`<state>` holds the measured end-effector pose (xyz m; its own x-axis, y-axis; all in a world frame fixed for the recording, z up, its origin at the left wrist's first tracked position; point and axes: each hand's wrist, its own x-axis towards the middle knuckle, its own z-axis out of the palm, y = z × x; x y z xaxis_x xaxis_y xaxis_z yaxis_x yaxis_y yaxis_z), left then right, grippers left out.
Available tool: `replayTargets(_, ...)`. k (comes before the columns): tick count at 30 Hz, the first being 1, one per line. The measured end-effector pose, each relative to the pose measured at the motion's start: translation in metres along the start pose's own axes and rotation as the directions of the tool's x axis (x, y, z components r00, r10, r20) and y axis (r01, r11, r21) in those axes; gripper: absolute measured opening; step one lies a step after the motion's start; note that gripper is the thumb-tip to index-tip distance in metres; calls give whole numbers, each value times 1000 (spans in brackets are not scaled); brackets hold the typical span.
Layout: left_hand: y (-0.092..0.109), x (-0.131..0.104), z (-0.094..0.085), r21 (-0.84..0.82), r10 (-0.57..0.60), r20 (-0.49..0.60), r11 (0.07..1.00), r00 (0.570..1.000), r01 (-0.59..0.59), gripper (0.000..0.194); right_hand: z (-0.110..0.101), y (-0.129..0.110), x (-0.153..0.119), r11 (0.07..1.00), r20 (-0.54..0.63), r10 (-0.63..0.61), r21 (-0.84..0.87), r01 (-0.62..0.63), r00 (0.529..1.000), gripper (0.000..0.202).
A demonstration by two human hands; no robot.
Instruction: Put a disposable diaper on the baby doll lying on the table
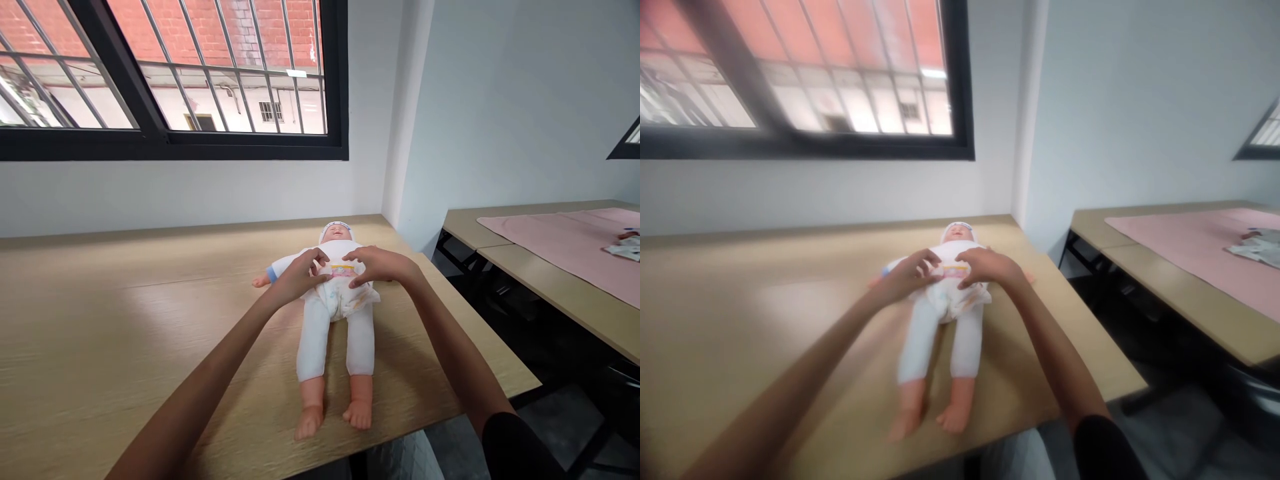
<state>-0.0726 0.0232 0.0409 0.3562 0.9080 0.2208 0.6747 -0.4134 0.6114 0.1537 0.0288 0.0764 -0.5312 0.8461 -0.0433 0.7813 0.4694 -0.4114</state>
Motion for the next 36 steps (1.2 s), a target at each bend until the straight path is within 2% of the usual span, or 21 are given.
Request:
replayTargets(2, -1, 1, -1, 3, -23, 20, 1000, 1000, 23, 32, -4, 10, -1, 1000, -27, 18, 11, -18, 999, 66)
replayTargets(5, -3, 2, -2, 2, -47, 46, 999, 998, 47, 35, -11, 25, -2, 999, -59, 38, -1, -38, 998, 50)
replayTargets(9, -7, 4, -1, 27, -61, 7, 998, 998, 61, 38, -14, 36, 3, 1000, -90, 29, 5, -29, 996, 29)
replayTargets(15, -10, 6, -1, 37, -152, -18, 988, 988, 152, 43, 3, 41, 23, 981, -56, -109, 154, 117, 992, 17)
replayTargets(20, -15, 9, -3, 62, -177, -19, 982, 984, 178, 49, 14, 50, 33, 953, -67, -145, 259, 158, 987, 23)
replayTargets(25, -13, 12, -4, 66, -143, -5, 988, 990, 143, 40, 16, 51, 35, 947, -16, -160, 279, 158, 987, 25)
replayTargets(31, -4, 8, -5, -66, -118, 54, 990, 992, 121, 43, 17, 48, 36, 943, 48, -227, 260, 208, 973, 28)
replayTargets(36, 1, 7, -5, -156, -150, 160, 972, 976, 174, 50, 17, 57, 37, 933, 103, -248, 294, 209, 963, 36)
